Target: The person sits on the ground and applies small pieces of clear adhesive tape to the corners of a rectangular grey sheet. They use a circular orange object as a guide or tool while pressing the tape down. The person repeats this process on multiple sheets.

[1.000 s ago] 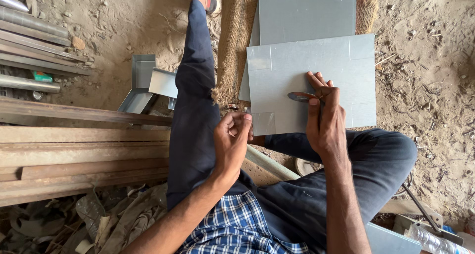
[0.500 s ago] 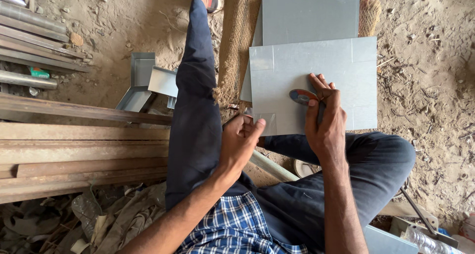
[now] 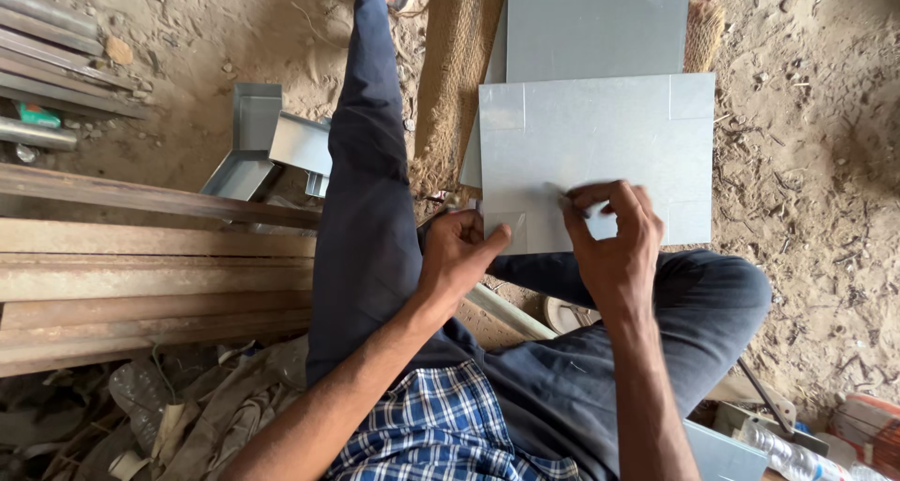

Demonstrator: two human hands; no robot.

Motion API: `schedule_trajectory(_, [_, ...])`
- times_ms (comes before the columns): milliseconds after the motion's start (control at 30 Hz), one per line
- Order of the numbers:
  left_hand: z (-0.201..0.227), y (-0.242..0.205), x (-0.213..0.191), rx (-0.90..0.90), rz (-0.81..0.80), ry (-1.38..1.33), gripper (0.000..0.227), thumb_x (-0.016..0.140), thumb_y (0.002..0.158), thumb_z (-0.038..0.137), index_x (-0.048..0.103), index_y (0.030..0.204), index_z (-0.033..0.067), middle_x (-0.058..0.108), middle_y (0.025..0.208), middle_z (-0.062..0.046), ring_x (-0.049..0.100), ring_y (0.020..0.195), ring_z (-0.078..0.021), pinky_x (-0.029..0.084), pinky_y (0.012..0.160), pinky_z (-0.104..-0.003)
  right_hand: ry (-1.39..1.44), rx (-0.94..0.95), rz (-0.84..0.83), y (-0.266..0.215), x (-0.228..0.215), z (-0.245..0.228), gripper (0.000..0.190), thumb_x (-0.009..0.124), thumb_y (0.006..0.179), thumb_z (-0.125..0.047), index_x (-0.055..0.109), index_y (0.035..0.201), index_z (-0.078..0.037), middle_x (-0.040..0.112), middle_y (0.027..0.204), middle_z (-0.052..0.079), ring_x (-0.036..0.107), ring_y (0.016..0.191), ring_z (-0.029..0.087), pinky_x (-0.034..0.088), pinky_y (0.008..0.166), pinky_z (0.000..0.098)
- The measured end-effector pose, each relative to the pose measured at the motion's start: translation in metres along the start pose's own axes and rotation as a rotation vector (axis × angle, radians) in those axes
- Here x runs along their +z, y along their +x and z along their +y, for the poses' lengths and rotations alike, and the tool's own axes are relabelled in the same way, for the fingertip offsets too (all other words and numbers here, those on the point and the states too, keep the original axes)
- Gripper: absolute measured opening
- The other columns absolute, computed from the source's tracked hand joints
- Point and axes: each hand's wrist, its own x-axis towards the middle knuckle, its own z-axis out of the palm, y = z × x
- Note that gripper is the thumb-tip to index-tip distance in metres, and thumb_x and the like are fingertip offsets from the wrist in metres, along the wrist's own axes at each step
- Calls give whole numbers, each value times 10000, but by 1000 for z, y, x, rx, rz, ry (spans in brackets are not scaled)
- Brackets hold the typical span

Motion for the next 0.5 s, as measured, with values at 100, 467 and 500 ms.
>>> schedule_trajectory(100, [4, 5, -1, 39, -1, 133, 424, 753, 869, 165, 524, 514, 125, 458, 453, 50, 364, 394, -50, 281, 418, -261, 123, 128, 6, -5, -1, -15, 338, 817, 885, -130, 658, 1170, -45, 773, 898, 98, 755, 798, 174, 628, 726, 321])
schedule_trajectory(467, [2, 9, -6, 130, -49, 53, 388, 765, 857, 170, 568, 535, 83, 481, 449, 57, 383, 404, -21, 255, 423, -256, -1, 233, -62, -10, 7, -52, 202, 642, 990, -108, 620, 1150, 14, 763, 831, 160, 723, 543, 173, 574, 459, 301])
schedule_trajectory(500, [3, 8, -6, 132, -55, 39, 379, 760, 863, 162, 572, 545, 77, 471, 457, 55, 374, 413, -21, 243, 426, -256, -18, 246, -92, -9, 9, -53, 198, 614, 998, -109, 597, 1150, 17, 751, 788, 164, 711, 504, 182, 565, 421, 302])
